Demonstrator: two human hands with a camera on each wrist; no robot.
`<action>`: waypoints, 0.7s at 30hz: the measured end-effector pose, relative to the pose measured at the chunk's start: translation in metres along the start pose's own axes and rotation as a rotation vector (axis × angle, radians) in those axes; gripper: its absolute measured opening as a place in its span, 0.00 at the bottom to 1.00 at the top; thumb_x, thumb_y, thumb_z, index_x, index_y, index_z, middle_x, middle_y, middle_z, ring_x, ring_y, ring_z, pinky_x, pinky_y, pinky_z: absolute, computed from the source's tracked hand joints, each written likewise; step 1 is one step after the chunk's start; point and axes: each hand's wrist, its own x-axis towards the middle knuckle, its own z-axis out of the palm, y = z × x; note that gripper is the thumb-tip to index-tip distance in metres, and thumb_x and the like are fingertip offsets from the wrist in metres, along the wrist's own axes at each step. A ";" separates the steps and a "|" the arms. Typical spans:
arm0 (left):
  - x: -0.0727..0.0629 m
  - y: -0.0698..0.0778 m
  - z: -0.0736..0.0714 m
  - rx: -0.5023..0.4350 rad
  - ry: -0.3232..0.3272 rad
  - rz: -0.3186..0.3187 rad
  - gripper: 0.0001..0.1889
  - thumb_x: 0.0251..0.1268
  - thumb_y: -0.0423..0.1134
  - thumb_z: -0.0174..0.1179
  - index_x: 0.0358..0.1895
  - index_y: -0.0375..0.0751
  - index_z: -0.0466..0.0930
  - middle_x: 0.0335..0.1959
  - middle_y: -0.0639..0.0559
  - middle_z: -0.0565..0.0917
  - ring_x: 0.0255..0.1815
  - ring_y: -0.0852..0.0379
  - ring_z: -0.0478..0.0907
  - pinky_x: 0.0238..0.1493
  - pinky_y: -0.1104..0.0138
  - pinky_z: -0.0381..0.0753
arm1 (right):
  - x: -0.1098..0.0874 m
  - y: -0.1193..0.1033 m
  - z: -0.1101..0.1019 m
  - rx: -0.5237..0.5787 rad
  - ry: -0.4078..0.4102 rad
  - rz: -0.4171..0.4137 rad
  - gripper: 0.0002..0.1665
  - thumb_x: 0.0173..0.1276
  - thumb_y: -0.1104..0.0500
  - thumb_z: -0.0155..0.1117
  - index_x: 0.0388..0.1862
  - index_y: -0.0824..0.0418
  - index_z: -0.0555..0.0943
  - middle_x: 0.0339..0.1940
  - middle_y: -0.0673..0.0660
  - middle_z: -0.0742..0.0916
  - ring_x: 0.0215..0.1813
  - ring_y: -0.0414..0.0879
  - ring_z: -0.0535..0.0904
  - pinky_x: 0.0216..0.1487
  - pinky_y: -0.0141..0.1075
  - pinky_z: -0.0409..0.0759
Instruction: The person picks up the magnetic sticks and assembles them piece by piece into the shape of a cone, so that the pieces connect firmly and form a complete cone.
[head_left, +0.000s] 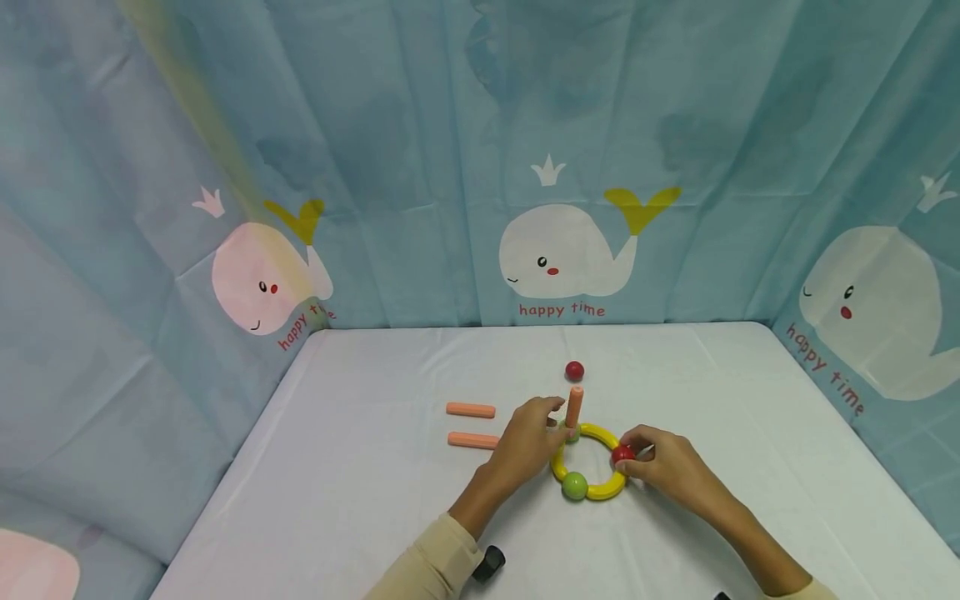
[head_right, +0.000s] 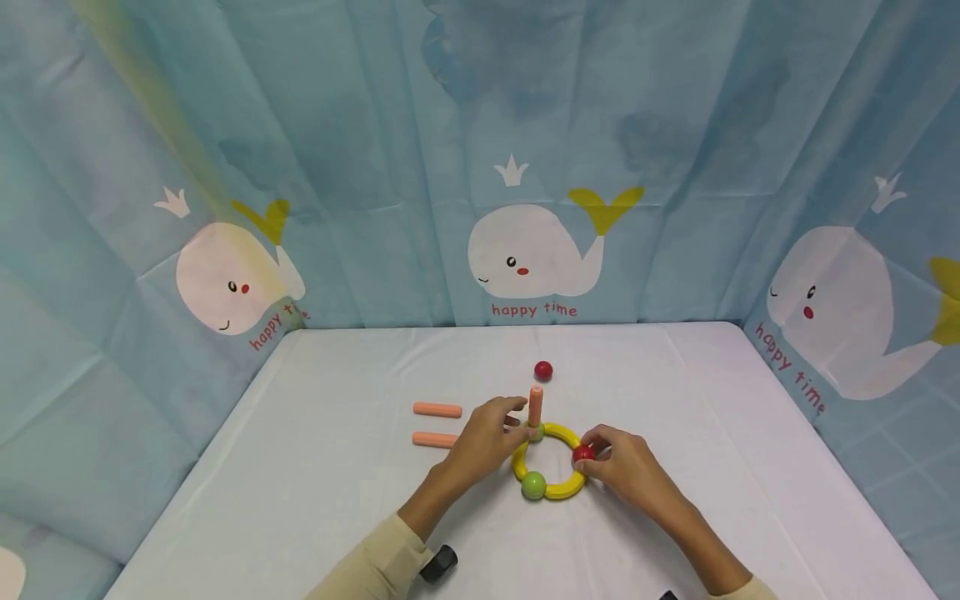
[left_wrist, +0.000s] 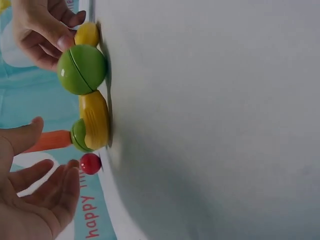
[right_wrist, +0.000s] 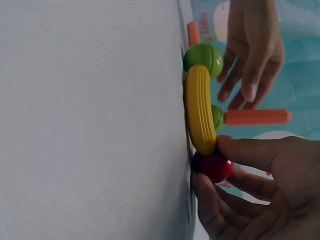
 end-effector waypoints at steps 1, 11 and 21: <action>-0.005 0.000 -0.001 0.017 0.005 -0.006 0.26 0.71 0.44 0.72 0.69 0.42 0.80 0.62 0.47 0.83 0.55 0.54 0.83 0.52 0.68 0.86 | 0.000 0.000 0.000 -0.006 -0.005 0.001 0.19 0.64 0.56 0.81 0.50 0.60 0.86 0.42 0.52 0.89 0.40 0.45 0.84 0.38 0.37 0.85; -0.049 0.000 -0.007 0.184 -0.141 0.091 0.18 0.66 0.46 0.76 0.56 0.47 0.90 0.43 0.55 0.79 0.37 0.67 0.72 0.36 0.73 0.75 | 0.005 -0.001 -0.003 -0.075 -0.011 -0.090 0.18 0.75 0.51 0.70 0.59 0.56 0.88 0.52 0.55 0.87 0.41 0.43 0.80 0.39 0.33 0.81; -0.054 -0.003 0.003 0.268 -0.130 0.151 0.16 0.63 0.48 0.77 0.52 0.51 0.92 0.35 0.59 0.77 0.31 0.68 0.67 0.31 0.74 0.70 | 0.013 -0.005 0.000 -0.097 -0.051 -0.115 0.12 0.76 0.54 0.69 0.50 0.57 0.92 0.43 0.51 0.87 0.37 0.44 0.76 0.35 0.32 0.76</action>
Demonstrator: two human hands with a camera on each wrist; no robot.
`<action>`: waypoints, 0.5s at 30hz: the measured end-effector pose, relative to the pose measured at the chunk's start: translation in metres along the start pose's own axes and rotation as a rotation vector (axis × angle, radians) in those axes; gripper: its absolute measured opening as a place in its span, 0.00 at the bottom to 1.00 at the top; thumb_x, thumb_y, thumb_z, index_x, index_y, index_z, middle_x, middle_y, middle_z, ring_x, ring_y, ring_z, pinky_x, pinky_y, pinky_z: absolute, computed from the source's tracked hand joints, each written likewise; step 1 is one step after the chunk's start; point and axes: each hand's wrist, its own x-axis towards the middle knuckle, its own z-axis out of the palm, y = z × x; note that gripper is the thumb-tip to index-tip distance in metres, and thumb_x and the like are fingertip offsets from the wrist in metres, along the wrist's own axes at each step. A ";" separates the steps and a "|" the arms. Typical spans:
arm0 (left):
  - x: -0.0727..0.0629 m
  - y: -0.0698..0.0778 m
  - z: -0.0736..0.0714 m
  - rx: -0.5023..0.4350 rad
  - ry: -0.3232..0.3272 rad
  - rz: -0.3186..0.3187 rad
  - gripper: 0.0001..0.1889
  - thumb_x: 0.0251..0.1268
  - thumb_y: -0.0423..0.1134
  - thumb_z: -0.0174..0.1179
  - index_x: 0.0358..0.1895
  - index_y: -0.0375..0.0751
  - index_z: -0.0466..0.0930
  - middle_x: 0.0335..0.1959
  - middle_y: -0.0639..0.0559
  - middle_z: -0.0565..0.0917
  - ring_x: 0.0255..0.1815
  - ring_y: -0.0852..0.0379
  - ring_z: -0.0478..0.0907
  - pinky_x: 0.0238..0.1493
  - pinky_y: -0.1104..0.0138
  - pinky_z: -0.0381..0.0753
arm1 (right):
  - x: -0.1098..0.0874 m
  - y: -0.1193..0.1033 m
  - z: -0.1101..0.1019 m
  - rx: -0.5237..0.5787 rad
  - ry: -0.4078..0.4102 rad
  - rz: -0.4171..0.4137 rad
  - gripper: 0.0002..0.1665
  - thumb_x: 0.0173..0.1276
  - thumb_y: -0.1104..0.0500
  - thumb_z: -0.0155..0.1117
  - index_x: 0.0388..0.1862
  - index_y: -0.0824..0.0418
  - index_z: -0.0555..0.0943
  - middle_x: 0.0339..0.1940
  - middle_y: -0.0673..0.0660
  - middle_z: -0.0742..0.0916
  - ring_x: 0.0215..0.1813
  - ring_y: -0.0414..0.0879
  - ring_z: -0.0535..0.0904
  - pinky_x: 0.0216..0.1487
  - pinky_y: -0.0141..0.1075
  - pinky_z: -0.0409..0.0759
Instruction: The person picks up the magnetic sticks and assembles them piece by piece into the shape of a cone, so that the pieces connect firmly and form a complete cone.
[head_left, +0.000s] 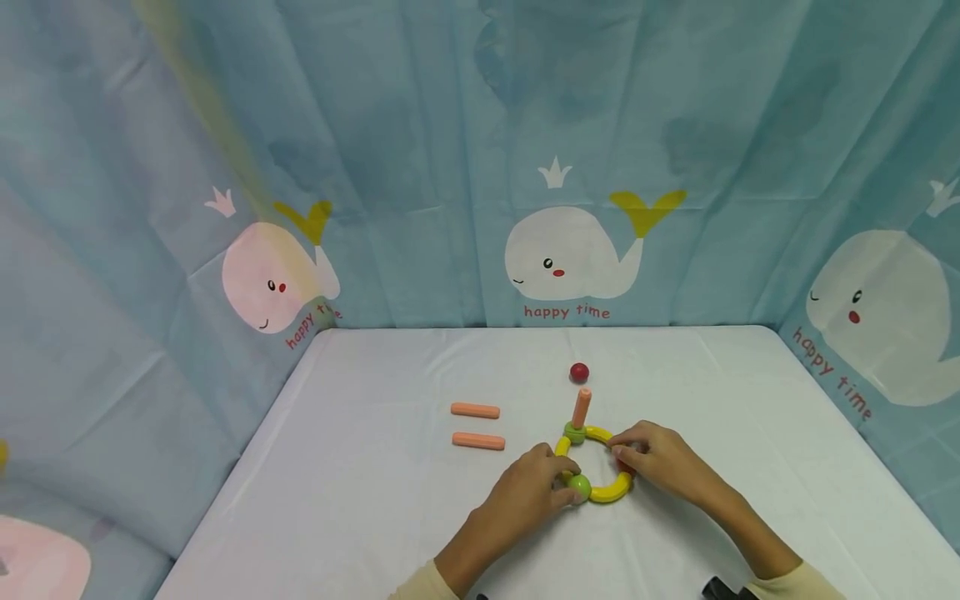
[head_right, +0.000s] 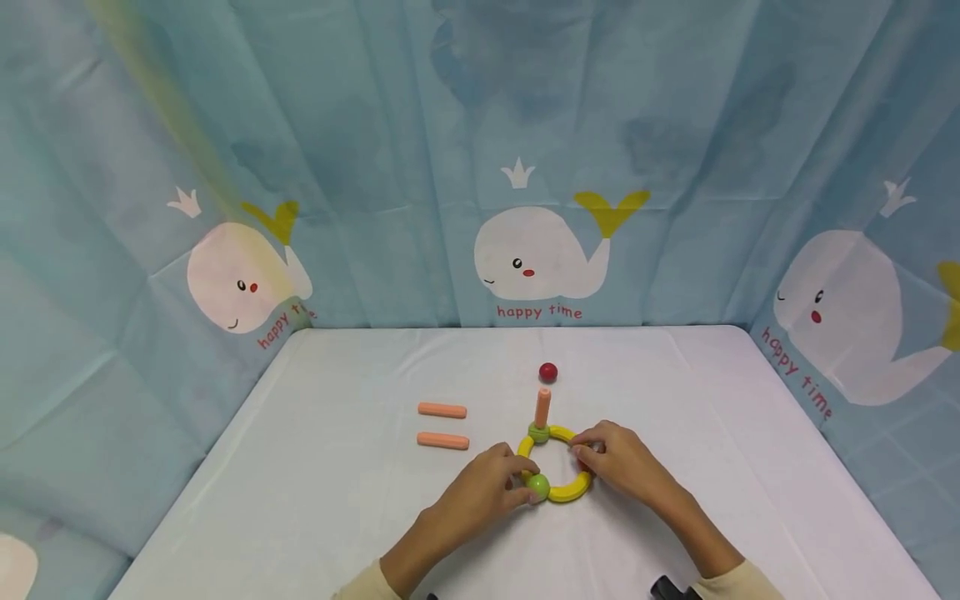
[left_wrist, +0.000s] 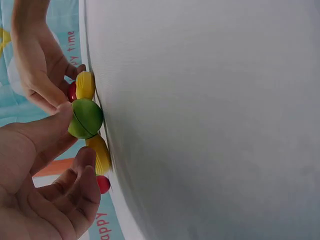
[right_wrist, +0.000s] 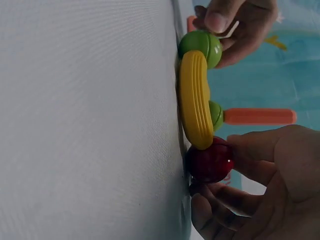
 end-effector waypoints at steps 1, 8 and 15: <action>0.000 0.000 -0.001 -0.016 -0.003 -0.003 0.15 0.63 0.48 0.77 0.51 0.51 0.92 0.34 0.59 0.78 0.31 0.69 0.68 0.32 0.74 0.71 | 0.000 0.000 0.000 0.002 -0.005 0.005 0.12 0.76 0.53 0.69 0.50 0.57 0.92 0.42 0.50 0.87 0.37 0.44 0.76 0.35 0.33 0.77; 0.001 -0.006 -0.007 -0.103 0.004 -0.050 0.15 0.66 0.39 0.74 0.55 0.45 0.90 0.36 0.59 0.82 0.35 0.69 0.72 0.38 0.73 0.76 | -0.003 0.003 -0.003 0.000 -0.028 0.028 0.12 0.77 0.52 0.68 0.48 0.56 0.92 0.41 0.48 0.88 0.41 0.44 0.77 0.40 0.37 0.78; 0.005 -0.013 -0.007 -0.143 0.014 -0.119 0.17 0.67 0.41 0.75 0.57 0.44 0.89 0.35 0.60 0.79 0.35 0.65 0.71 0.37 0.71 0.75 | -0.010 0.003 -0.004 0.033 -0.071 0.005 0.10 0.78 0.59 0.64 0.49 0.54 0.91 0.44 0.48 0.88 0.45 0.45 0.79 0.45 0.40 0.81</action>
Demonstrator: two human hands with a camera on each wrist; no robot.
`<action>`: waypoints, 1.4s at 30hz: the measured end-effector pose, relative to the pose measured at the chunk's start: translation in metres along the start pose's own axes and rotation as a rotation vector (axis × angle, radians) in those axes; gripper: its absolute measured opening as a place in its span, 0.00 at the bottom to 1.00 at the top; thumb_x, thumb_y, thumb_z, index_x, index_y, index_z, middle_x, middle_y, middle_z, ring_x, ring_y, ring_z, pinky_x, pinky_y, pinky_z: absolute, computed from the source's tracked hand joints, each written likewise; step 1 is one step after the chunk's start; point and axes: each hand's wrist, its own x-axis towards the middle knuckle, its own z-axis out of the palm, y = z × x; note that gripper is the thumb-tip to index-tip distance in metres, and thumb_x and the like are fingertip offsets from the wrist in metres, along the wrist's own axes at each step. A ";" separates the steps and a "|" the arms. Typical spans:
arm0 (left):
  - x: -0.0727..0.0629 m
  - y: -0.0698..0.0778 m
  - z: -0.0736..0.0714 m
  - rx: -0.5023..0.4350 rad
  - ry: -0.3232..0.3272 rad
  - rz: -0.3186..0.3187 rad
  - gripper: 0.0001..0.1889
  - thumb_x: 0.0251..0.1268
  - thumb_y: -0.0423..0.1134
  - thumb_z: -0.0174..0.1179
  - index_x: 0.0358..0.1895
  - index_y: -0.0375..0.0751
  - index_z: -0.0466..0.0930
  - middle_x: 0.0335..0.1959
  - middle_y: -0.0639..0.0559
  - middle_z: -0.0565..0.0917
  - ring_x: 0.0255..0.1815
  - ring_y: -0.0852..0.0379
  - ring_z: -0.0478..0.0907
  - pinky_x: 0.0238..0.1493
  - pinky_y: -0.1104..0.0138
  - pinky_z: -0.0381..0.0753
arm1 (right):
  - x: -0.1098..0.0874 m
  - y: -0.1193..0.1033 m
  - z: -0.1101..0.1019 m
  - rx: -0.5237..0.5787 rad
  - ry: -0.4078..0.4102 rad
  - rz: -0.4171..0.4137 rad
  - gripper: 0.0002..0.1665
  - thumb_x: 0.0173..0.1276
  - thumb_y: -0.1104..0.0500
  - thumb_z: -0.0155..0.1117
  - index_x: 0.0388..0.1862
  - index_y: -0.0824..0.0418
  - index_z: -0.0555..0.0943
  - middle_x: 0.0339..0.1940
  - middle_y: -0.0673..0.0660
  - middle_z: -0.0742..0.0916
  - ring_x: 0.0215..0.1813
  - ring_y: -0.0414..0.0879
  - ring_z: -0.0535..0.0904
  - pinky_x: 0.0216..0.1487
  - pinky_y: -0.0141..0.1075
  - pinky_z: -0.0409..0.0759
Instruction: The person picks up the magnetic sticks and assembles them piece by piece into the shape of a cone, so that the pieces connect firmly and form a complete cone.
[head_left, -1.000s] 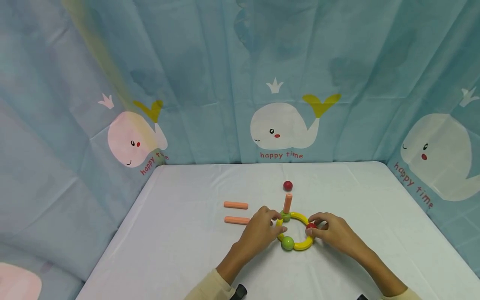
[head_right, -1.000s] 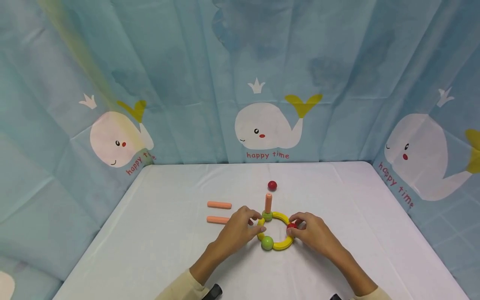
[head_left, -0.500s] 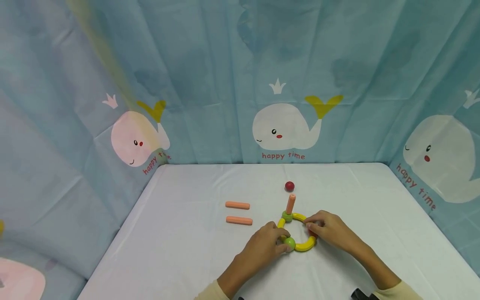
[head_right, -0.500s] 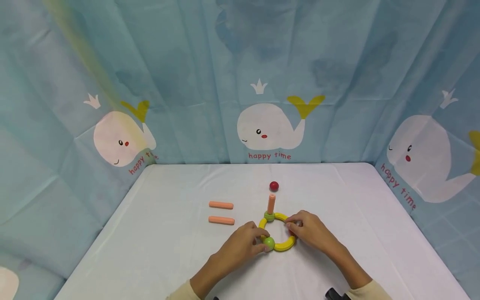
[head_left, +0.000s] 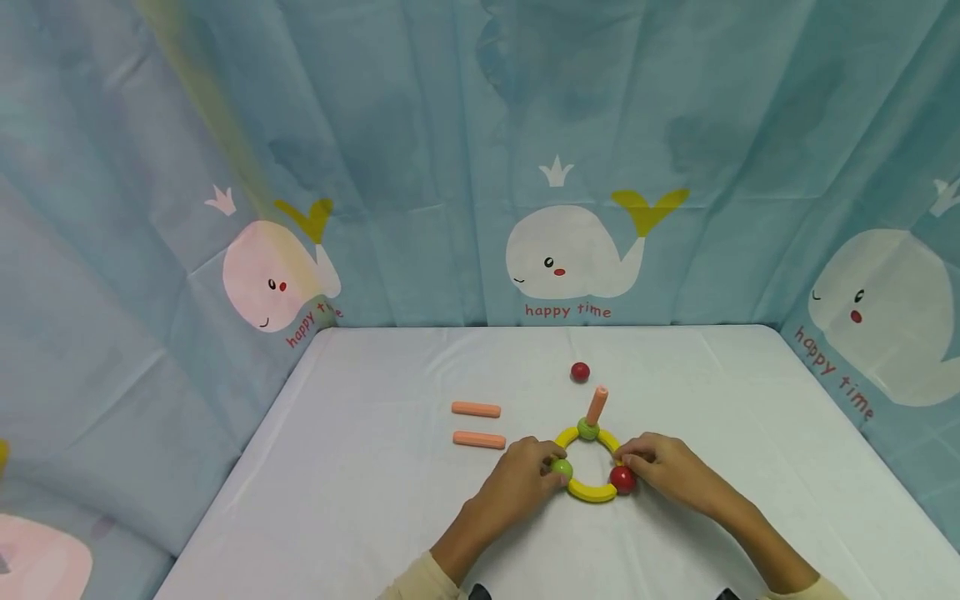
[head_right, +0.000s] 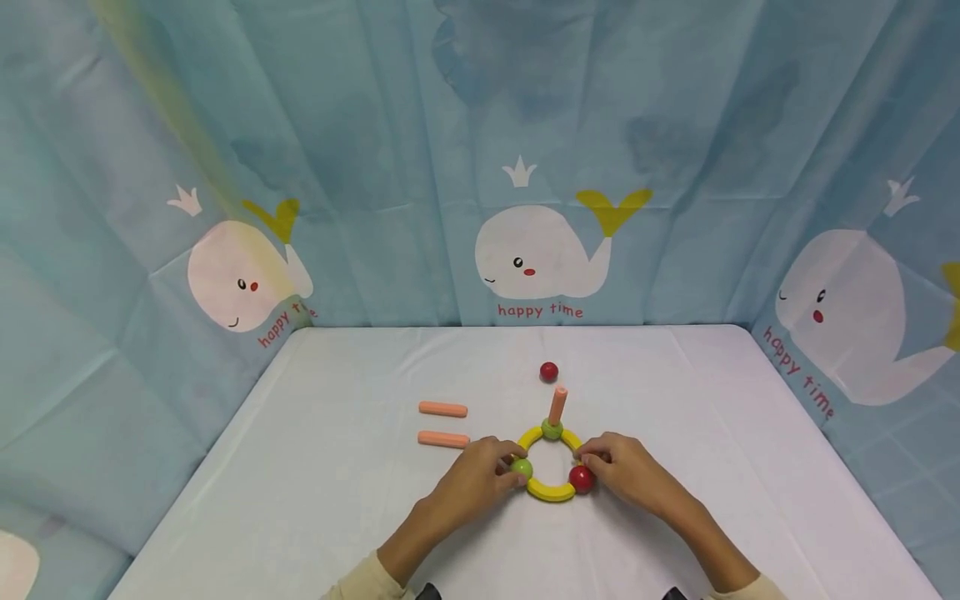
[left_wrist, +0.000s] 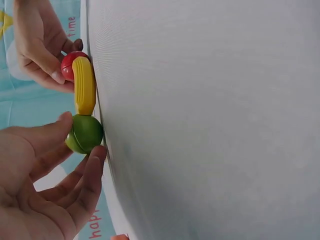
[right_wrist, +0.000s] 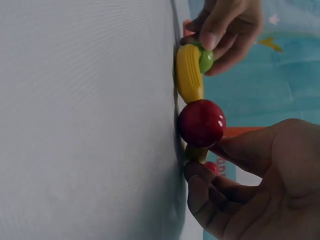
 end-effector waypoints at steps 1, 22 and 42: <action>0.001 -0.001 0.000 -0.002 0.002 -0.005 0.16 0.67 0.41 0.75 0.56 0.44 0.90 0.35 0.59 0.80 0.36 0.65 0.71 0.38 0.70 0.75 | 0.000 0.000 0.000 -0.007 -0.007 -0.009 0.11 0.77 0.61 0.64 0.49 0.53 0.91 0.44 0.48 0.88 0.46 0.45 0.79 0.46 0.40 0.82; 0.012 -0.010 -0.014 0.013 0.048 0.025 0.16 0.68 0.30 0.71 0.57 0.37 0.88 0.46 0.49 0.87 0.49 0.56 0.83 0.51 0.63 0.84 | 0.012 -0.003 -0.001 -0.065 -0.072 -0.106 0.16 0.64 0.66 0.78 0.51 0.59 0.91 0.40 0.46 0.87 0.39 0.43 0.77 0.37 0.31 0.80; 0.011 -0.026 -0.030 0.083 0.114 -0.024 0.18 0.69 0.31 0.70 0.61 0.42 0.87 0.57 0.48 0.87 0.59 0.50 0.83 0.60 0.56 0.83 | 0.002 -0.011 0.019 -0.031 -0.085 -0.140 0.12 0.62 0.58 0.82 0.44 0.48 0.89 0.30 0.44 0.82 0.34 0.39 0.76 0.35 0.30 0.77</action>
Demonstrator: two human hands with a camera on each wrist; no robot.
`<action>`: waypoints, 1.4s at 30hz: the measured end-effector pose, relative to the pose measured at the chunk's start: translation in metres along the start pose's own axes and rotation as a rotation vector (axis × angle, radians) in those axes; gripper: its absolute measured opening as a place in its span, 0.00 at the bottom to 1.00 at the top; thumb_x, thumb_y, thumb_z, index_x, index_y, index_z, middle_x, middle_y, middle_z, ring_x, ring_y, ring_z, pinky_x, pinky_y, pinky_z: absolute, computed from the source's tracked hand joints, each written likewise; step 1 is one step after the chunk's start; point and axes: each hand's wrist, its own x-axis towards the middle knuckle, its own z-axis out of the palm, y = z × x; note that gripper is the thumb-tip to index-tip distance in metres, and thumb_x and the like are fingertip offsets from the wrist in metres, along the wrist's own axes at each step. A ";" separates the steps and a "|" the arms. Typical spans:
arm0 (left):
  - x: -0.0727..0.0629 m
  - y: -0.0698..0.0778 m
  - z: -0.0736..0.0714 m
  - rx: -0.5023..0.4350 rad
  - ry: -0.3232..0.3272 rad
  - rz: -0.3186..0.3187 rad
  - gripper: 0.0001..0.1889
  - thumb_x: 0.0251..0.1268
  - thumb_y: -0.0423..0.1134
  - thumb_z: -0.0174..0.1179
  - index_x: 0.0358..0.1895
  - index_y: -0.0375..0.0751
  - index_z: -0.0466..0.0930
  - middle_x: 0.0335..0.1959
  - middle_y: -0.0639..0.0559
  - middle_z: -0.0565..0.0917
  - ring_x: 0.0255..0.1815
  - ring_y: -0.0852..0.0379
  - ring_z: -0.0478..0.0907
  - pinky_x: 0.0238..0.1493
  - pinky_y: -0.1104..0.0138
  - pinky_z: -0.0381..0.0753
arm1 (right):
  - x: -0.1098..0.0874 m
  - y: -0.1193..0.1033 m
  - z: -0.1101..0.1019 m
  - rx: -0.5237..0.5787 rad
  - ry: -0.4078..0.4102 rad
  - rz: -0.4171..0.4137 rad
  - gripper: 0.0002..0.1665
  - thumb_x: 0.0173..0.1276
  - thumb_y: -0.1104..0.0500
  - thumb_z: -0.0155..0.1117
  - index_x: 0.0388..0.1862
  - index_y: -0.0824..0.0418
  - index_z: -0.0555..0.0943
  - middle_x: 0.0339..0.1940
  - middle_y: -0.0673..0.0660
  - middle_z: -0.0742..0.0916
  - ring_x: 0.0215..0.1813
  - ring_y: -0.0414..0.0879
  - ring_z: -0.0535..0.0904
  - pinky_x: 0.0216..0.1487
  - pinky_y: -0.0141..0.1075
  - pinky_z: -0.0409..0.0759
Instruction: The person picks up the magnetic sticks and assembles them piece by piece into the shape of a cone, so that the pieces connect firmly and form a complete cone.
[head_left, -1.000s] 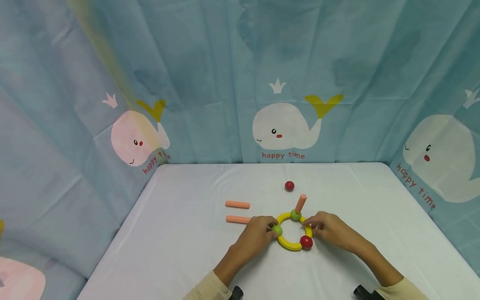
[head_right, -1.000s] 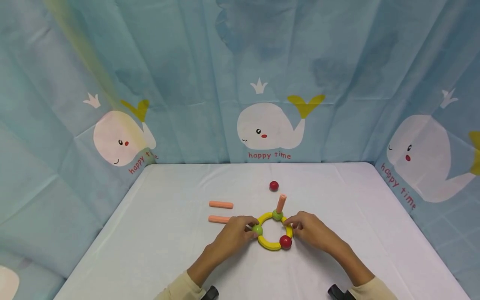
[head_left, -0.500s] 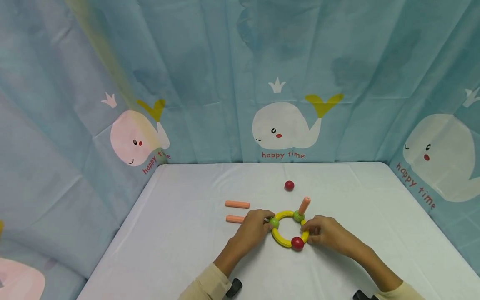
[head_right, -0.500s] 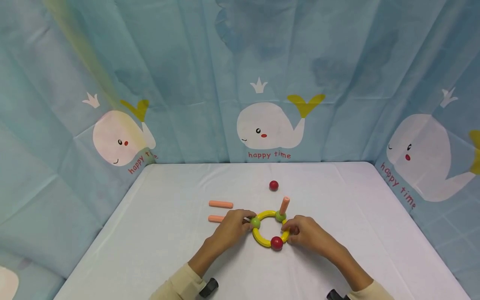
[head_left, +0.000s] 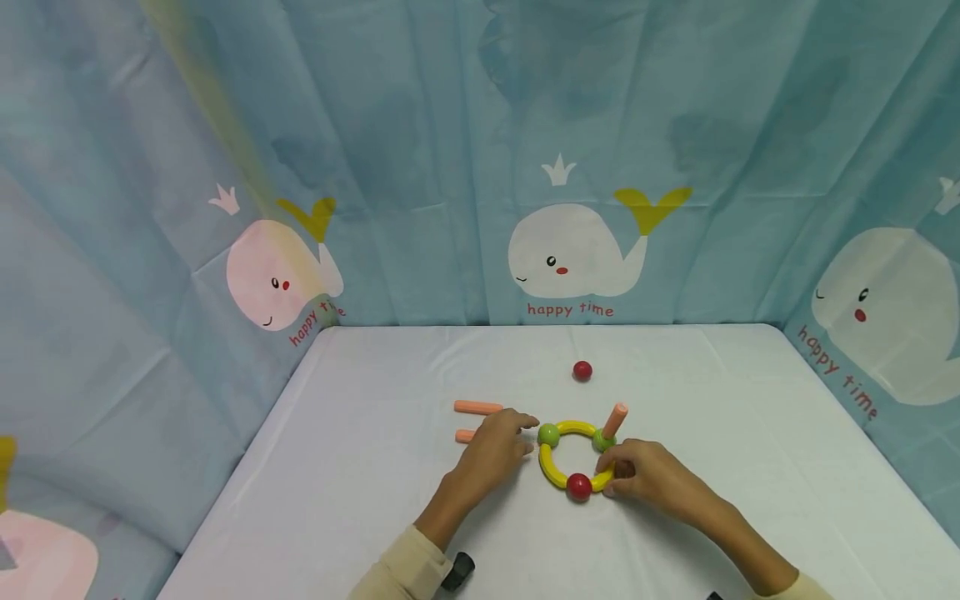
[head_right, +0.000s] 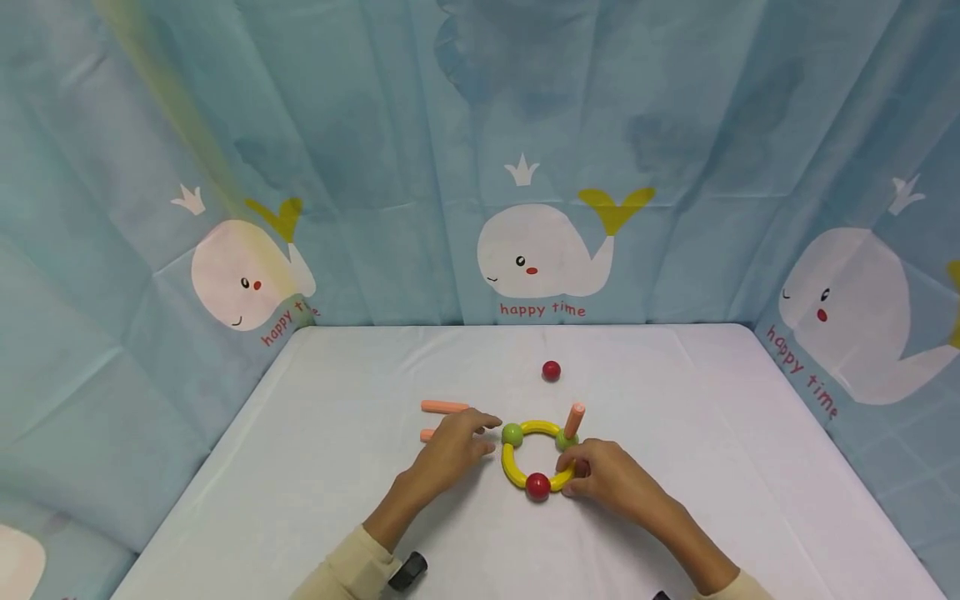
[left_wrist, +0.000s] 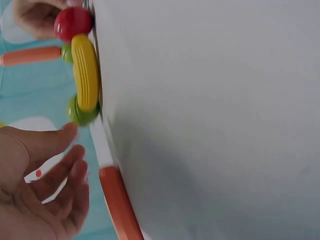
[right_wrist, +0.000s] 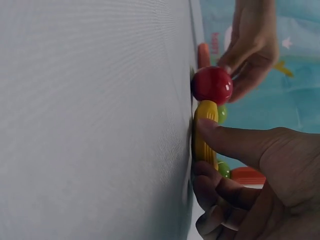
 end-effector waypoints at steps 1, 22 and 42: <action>-0.001 -0.003 -0.003 0.035 0.013 -0.003 0.18 0.68 0.32 0.71 0.60 0.43 0.88 0.56 0.48 0.87 0.59 0.49 0.82 0.59 0.56 0.82 | 0.000 0.000 0.000 -0.004 0.003 0.001 0.13 0.62 0.58 0.82 0.44 0.48 0.89 0.30 0.44 0.82 0.34 0.38 0.76 0.35 0.30 0.77; -0.015 -0.058 -0.023 0.207 0.120 -0.026 0.09 0.60 0.30 0.77 0.43 0.41 0.91 0.37 0.51 0.82 0.40 0.51 0.73 0.38 0.62 0.76 | 0.001 0.001 0.000 -0.021 0.022 -0.022 0.12 0.62 0.58 0.82 0.43 0.46 0.89 0.30 0.43 0.81 0.35 0.38 0.75 0.36 0.31 0.77; 0.007 -0.019 -0.016 -0.133 0.114 0.006 0.16 0.70 0.36 0.72 0.58 0.45 0.87 0.49 0.50 0.91 0.45 0.55 0.89 0.48 0.63 0.88 | 0.000 0.000 0.002 -0.006 0.009 0.005 0.12 0.62 0.57 0.82 0.43 0.48 0.89 0.30 0.45 0.82 0.35 0.40 0.76 0.36 0.31 0.77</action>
